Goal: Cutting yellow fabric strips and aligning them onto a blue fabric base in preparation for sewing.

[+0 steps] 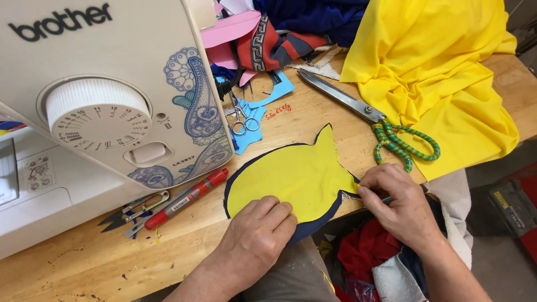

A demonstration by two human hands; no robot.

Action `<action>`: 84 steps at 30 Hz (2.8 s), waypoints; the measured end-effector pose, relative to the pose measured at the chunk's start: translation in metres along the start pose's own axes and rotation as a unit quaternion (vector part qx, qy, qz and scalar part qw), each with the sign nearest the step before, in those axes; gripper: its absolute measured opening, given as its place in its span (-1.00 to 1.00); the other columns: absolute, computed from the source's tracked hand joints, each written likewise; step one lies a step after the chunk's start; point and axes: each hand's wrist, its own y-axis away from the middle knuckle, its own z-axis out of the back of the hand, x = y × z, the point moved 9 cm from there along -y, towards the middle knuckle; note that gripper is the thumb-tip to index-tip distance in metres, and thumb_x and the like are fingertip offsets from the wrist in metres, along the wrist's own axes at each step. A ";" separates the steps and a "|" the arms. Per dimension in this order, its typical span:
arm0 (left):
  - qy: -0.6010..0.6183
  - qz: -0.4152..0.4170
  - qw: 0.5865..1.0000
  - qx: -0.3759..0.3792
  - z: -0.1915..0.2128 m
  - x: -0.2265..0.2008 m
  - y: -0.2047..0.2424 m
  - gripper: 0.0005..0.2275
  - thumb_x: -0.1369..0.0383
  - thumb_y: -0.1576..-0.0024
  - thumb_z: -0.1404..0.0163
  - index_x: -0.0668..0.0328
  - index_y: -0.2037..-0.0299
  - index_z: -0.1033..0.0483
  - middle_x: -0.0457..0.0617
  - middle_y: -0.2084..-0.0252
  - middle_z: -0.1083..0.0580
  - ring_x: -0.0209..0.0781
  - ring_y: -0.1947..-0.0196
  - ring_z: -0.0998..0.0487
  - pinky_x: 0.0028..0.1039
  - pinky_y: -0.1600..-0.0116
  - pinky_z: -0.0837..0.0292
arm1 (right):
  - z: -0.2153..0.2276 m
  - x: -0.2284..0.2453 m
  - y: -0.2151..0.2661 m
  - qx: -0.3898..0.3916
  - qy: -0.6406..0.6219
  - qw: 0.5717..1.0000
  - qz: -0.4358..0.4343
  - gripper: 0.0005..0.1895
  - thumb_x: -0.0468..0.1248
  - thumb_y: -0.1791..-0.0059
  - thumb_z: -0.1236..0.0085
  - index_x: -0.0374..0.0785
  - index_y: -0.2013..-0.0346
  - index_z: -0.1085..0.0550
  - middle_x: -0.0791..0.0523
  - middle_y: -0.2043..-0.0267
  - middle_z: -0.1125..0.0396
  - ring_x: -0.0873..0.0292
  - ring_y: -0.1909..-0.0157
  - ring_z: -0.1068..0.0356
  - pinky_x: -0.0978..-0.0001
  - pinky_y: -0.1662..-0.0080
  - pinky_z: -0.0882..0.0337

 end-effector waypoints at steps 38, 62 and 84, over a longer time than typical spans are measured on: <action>-0.029 -0.079 0.996 0.006 0.007 -0.030 -0.015 -0.62 0.08 -0.27 -0.17 0.20 0.42 -0.45 0.04 0.43 -0.35 0.03 0.39 -0.35 -0.25 0.35 -0.25 | -0.001 -0.029 0.001 -0.020 0.180 0.974 -0.137 -0.70 -0.37 0.16 0.10 -0.15 0.18 -0.48 0.17 0.19 -0.51 0.04 0.06 -0.45 0.08 -0.03 -0.32; 0.003 -0.057 0.997 0.043 -0.035 0.023 -0.078 -0.52 0.05 -0.22 0.04 0.02 -0.31 -0.39 0.22 -0.40 -0.30 0.22 -0.37 -0.28 -0.03 -0.34 -0.17 | 0.009 -0.003 -0.011 -0.035 0.223 0.974 -0.031 -0.68 0.03 0.13 -0.30 -0.11 0.31 -0.51 0.13 0.18 -0.40 0.03 0.07 -0.44 0.15 0.07 -0.41; 0.000 -0.071 0.995 0.073 -0.040 0.025 -0.075 -0.57 0.00 -0.19 0.08 0.04 -0.15 -0.41 0.36 -0.35 -0.27 0.34 -0.33 -0.24 0.09 -0.33 -0.08 | 0.044 -0.035 -0.003 0.010 0.171 0.970 -0.174 -0.91 -0.21 0.08 -0.22 -0.12 0.35 -0.50 0.22 0.23 -0.40 0.18 0.16 -0.45 0.26 0.11 -0.35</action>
